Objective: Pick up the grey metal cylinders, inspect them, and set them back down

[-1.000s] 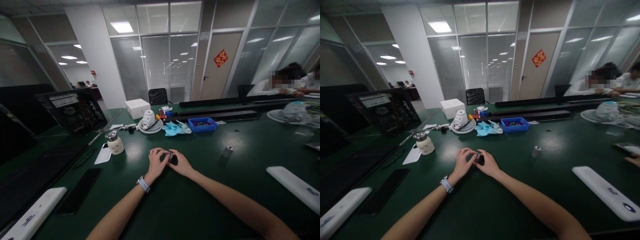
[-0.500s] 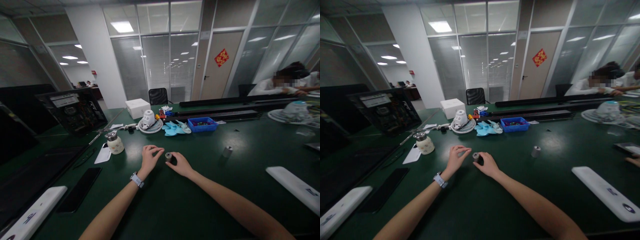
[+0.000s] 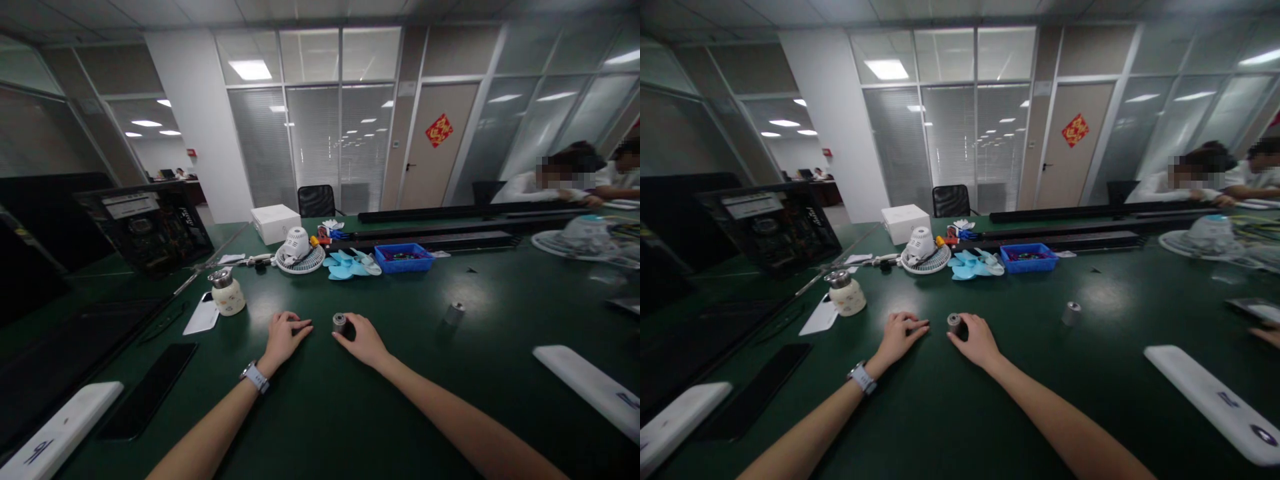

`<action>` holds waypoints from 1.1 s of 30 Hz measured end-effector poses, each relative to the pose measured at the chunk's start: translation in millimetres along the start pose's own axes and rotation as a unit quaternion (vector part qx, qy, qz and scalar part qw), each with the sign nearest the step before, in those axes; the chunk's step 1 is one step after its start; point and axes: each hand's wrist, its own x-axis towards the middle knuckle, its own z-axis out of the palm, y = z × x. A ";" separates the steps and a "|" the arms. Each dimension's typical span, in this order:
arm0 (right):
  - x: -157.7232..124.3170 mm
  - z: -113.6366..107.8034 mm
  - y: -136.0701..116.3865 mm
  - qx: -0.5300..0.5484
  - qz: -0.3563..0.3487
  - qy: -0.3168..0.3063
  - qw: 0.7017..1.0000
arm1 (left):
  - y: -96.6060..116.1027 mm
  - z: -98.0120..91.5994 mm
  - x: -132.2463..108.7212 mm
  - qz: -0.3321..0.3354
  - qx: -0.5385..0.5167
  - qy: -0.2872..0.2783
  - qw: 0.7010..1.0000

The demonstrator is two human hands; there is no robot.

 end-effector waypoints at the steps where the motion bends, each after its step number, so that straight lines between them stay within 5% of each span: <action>1: 0.1 -0.7 -0.1 0.003 0.000 0.000 1.000 | -1.4 0.3 -0.1 -0.002 -0.006 0.014 1.000; 6: -1.1 1.3 1.3 0.023 0.011 -0.013 1.000 | -9.6 1.3 1.7 -0.065 -0.079 0.125 0.987; 11: 5.0 -2.4 6.3 0.010 0.017 0.012 1.000 | -11.9 1.3 1.9 -0.092 -0.148 0.152 0.973; 16: 34.3 -75.1 35.6 -0.159 0.061 0.124 0.978 | -6.6 -1.7 -0.2 -0.100 -0.149 0.151 0.972; 20: 46.6 -154.8 83.0 -0.266 0.242 0.115 0.926 | -1.6 -4.9 -0.2 -0.095 -0.132 0.134 0.978; 23: 41.7 -190.7 117.2 -0.284 0.356 0.092 0.886 | -0.2 -5.7 0.3 -0.096 -0.128 0.126 0.979; 29: 29.4 -198.4 155.0 -0.261 0.459 0.046 0.848 | -1.1 -5.0 0.0 -0.097 -0.126 0.128 0.979; 33: 26.8 -193.3 164.8 -0.264 0.416 0.087 0.866 | 0.4 -6.2 -0.4 -0.104 -0.125 0.118 0.980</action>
